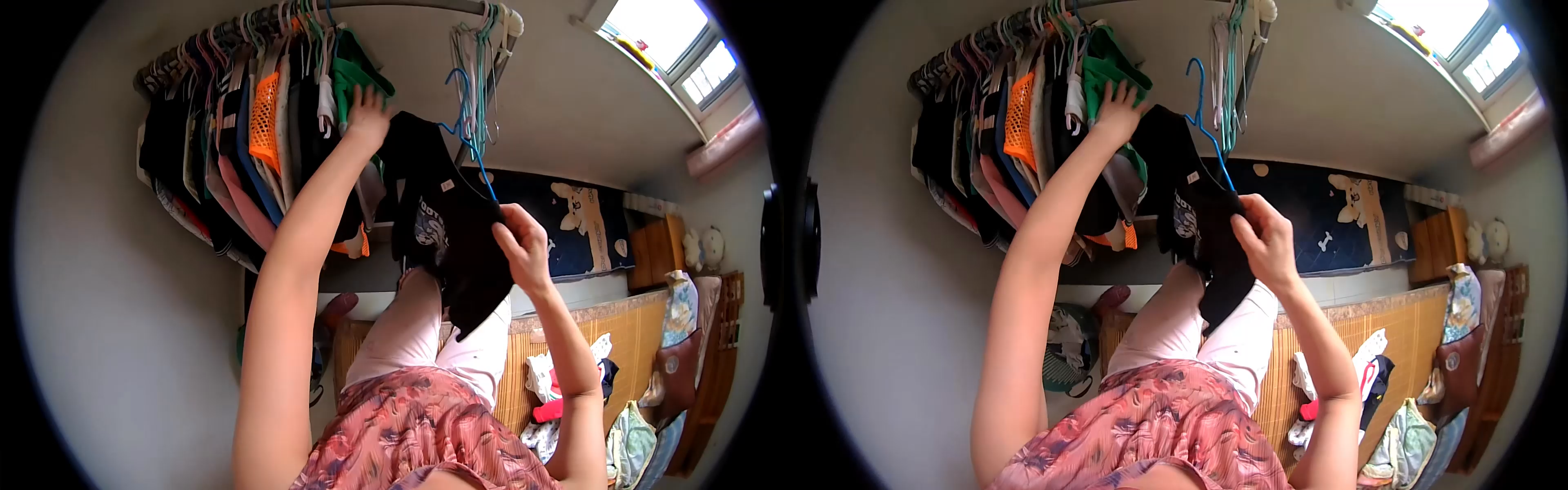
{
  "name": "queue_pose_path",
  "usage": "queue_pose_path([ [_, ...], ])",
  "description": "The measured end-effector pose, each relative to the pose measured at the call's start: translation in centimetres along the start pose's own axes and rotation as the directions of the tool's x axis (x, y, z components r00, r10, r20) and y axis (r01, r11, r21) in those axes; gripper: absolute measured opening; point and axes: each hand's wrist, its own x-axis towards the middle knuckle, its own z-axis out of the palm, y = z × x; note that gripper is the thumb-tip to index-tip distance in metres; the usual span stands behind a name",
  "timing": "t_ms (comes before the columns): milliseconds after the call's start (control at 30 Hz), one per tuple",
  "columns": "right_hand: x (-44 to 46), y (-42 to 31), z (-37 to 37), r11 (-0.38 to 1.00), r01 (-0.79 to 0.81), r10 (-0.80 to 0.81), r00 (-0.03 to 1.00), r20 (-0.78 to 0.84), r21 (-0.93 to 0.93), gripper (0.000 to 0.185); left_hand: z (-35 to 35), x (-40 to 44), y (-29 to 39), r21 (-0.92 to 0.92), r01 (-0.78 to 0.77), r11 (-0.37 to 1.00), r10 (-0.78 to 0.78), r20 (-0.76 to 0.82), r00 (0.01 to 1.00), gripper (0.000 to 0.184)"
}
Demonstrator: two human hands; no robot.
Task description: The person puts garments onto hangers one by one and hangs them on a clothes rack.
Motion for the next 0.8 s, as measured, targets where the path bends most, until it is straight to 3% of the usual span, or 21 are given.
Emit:
queue_pose_path([
  [33, 0.5, -0.1, 0.8, 1.0, 0.014, -0.013, 0.999, -0.04, 0.009, 0.013, -0.6, -0.4, -0.6, 0.085, -0.029, 0.996, 0.007, 0.247, 0.969, 0.035],
  [67, 1.1, -0.9, 1.3, 0.998, 0.013, -0.015, 0.999, -0.048, -0.057, 0.013, -1.4, -0.5, -0.7, 0.189, -0.159, 0.969, 0.037, 0.526, 0.849, 0.037],
  [100, 2.0, -1.4, 1.9, 0.995, 0.045, -0.052, 0.996, -0.078, -0.094, 0.013, -2.0, -0.6, -0.8, 0.181, -0.206, 0.962, 0.047, 0.632, 0.774, 0.035],
  [267, 7.9, -4.2, 4.4, 0.97, 0.157, -0.196, 0.958, -0.209, -0.186, 0.017, -2.3, -1.4, -0.3, 0.144, -0.247, 0.958, 0.114, 0.599, 0.792, 0.035],
  [367, 11.8, -4.4, 5.9, 0.939, 0.246, -0.3, 0.927, -0.226, -0.239, 0.017, -3.4, -1.6, -0.5, 0.029, -0.131, 0.991, 0.103, 0.465, 0.879, 0.037],
  [467, 15.4, -3.3, 8.0, 0.914, 0.294, -0.361, 0.903, -0.233, -0.279, 0.018, -2.2, -1.7, -1.0, -0.374, 0.101, 0.922, -0.065, 0.107, 0.992, 0.043],
  [567, 17.8, -2.1, 10.2, 0.891, 0.333, -0.415, 0.874, -0.252, -0.31, 0.022, -3.2, -1.0, -2.0, -0.874, 0.01, 0.487, -0.343, -0.181, 0.922, 0.039],
  [667, 18.5, -1.4, 11.6, 0.866, 0.291, -0.355, 0.931, -0.089, -0.406, 0.036, -8.4, -1.5, -2.1, -0.981, 0.045, 0.19, -0.555, -0.069, 0.829, 0.037],
  [767, 19.1, 0.3, 13.3, 0.826, 0.395, -0.431, 0.902, 0.002, -0.402, 0.037, -9.0, -1.7, -2.2, -0.863, -0.038, 0.504, -0.532, -0.345, 0.773, 0.038],
  [800, 19.4, 0.5, 13.9, 0.816, 0.433, -0.461, 0.887, 0.02, -0.384, 0.036, -9.2, -1.9, -2.5, -0.845, -0.024, 0.534, -0.501, -0.34, 0.796, 0.036],
])
